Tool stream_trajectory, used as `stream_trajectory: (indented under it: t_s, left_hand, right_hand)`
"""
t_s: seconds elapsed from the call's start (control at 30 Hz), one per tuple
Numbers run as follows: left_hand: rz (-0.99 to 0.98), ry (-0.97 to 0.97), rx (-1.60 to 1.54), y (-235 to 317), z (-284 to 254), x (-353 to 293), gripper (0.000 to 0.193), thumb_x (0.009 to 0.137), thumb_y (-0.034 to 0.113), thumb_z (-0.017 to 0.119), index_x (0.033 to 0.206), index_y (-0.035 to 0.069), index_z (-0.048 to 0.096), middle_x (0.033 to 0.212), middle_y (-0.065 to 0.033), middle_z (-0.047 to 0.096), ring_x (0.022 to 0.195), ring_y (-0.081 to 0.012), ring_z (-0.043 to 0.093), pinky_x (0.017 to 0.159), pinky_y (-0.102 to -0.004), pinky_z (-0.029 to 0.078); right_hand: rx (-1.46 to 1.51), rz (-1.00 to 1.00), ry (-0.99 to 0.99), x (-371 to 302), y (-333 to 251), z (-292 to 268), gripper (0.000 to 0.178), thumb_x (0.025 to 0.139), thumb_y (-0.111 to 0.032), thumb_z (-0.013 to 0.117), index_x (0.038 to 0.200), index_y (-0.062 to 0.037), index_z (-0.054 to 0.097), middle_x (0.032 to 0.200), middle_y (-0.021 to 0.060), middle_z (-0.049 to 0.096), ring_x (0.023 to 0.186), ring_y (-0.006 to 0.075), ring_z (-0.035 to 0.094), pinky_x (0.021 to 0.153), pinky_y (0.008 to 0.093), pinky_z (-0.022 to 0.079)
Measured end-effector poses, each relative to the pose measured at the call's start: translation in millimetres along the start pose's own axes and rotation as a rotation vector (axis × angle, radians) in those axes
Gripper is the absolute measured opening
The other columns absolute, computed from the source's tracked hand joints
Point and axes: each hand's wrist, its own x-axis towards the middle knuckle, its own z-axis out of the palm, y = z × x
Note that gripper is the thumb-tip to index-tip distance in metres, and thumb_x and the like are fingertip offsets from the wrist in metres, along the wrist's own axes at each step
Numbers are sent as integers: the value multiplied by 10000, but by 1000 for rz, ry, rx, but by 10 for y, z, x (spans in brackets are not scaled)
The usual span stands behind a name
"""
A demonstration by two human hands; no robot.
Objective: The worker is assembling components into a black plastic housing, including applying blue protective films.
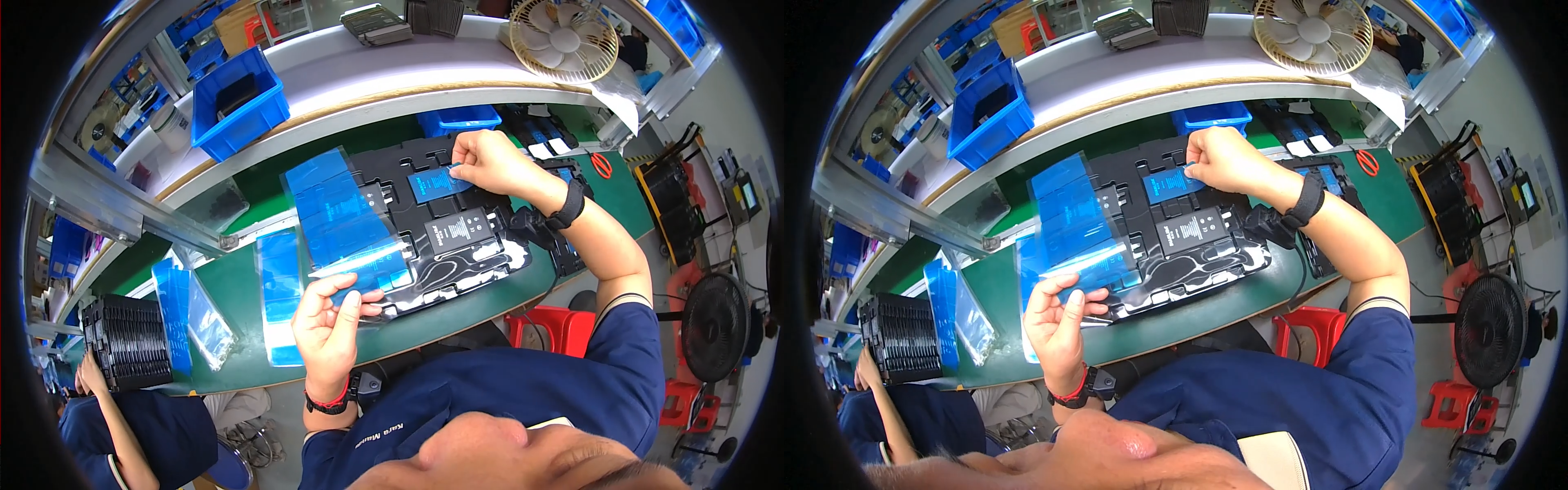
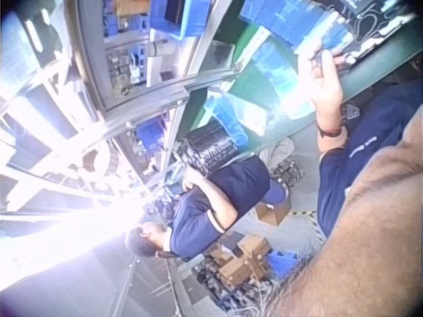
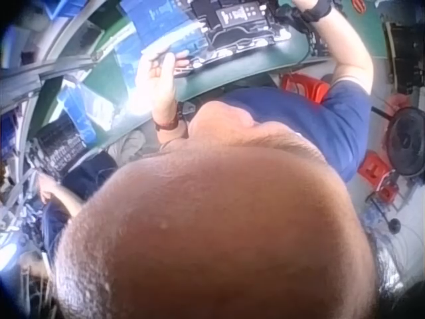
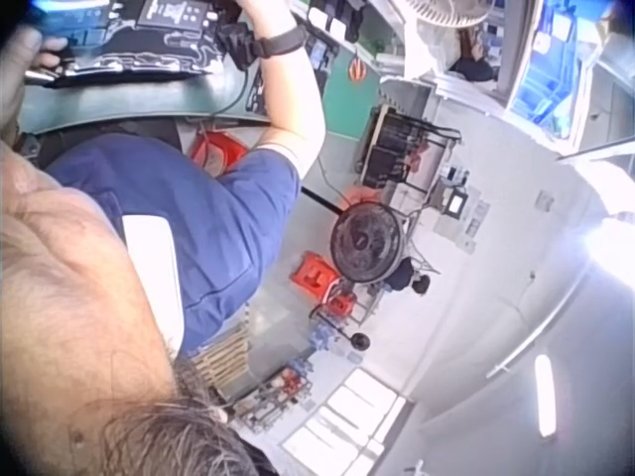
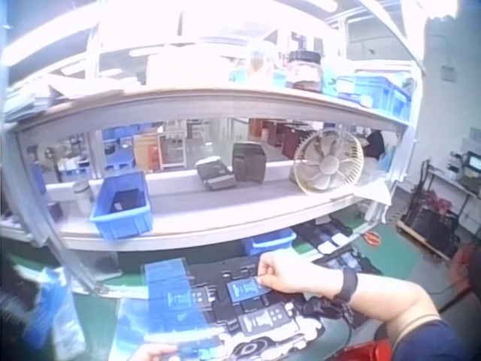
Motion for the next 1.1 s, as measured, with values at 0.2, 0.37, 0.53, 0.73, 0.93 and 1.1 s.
stream_trajectory:
  t_s: [0.2,0.37,0.53,0.73,0.93,1.1]
  left_hand:
    - [11,13,11,18,18,-6,197,866,-68,504,1063,-74,506,1004,-150,559,850,-263,648,693,-289,556]
    - [80,-60,34,-23,33,-20,235,861,-71,515,1096,-72,505,998,-145,584,859,-242,646,715,-282,539]
    - [243,-115,129,-69,188,-77,474,851,-79,526,1297,-18,376,1060,-178,595,900,-220,634,756,-284,511]
    - [242,-168,217,-30,83,-90,403,795,-38,630,1184,-19,526,948,-136,652,880,-166,627,783,-268,488]
    - [525,-118,635,134,133,-82,168,706,66,754,828,-9,664,643,-86,632,548,-173,609,502,-244,449]
    - [748,-97,724,131,9,-45,617,732,546,672,875,-53,650,700,-140,636,584,-259,616,530,-298,464]
  right_hand:
    - [-311,-324,345,-140,-52,-32,436,682,-124,743,1048,-17,531,907,137,552,729,156,582,602,275,456]
    - [190,-434,-87,-472,-584,-114,541,715,-187,747,1178,-41,508,1024,115,516,836,164,527,642,283,481]
    - [301,-555,-130,-684,-812,40,346,754,-121,691,1056,-7,565,926,133,585,770,270,592,677,349,487]
    - [126,-751,56,-864,-799,122,179,706,-28,701,869,-30,625,775,85,631,702,238,611,619,318,492]
    - [39,-891,252,-1017,-779,107,187,666,-37,703,829,-20,613,798,87,600,707,228,582,603,332,469]
    - [177,-734,173,-1081,-719,-164,168,682,-36,719,823,-28,629,828,88,600,733,208,584,627,296,474]
